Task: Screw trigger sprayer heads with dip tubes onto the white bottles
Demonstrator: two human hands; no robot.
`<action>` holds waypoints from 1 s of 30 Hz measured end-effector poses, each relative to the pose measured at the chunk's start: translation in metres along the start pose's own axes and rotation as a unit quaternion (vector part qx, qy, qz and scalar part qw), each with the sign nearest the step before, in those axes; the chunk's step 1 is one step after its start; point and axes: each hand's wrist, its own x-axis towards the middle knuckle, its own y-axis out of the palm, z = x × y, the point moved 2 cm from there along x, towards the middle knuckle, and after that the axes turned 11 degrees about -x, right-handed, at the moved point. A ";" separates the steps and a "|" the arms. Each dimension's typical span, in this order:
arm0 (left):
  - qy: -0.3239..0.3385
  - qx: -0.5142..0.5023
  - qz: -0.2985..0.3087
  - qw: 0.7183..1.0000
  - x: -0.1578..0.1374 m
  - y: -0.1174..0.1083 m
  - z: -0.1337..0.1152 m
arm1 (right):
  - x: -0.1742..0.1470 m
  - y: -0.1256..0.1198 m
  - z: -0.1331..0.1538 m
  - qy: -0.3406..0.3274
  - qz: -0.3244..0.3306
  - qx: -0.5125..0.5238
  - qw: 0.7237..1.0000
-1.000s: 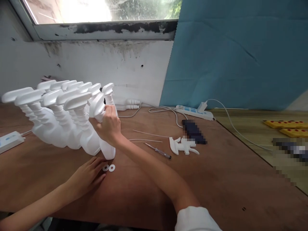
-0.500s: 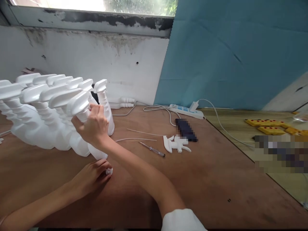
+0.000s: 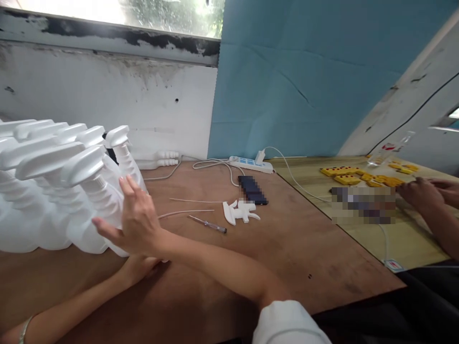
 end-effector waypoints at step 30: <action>-0.014 -0.113 0.022 0.993 -0.004 0.000 -0.005 | -0.121 -0.100 -0.165 0.353 0.184 -0.153 0.904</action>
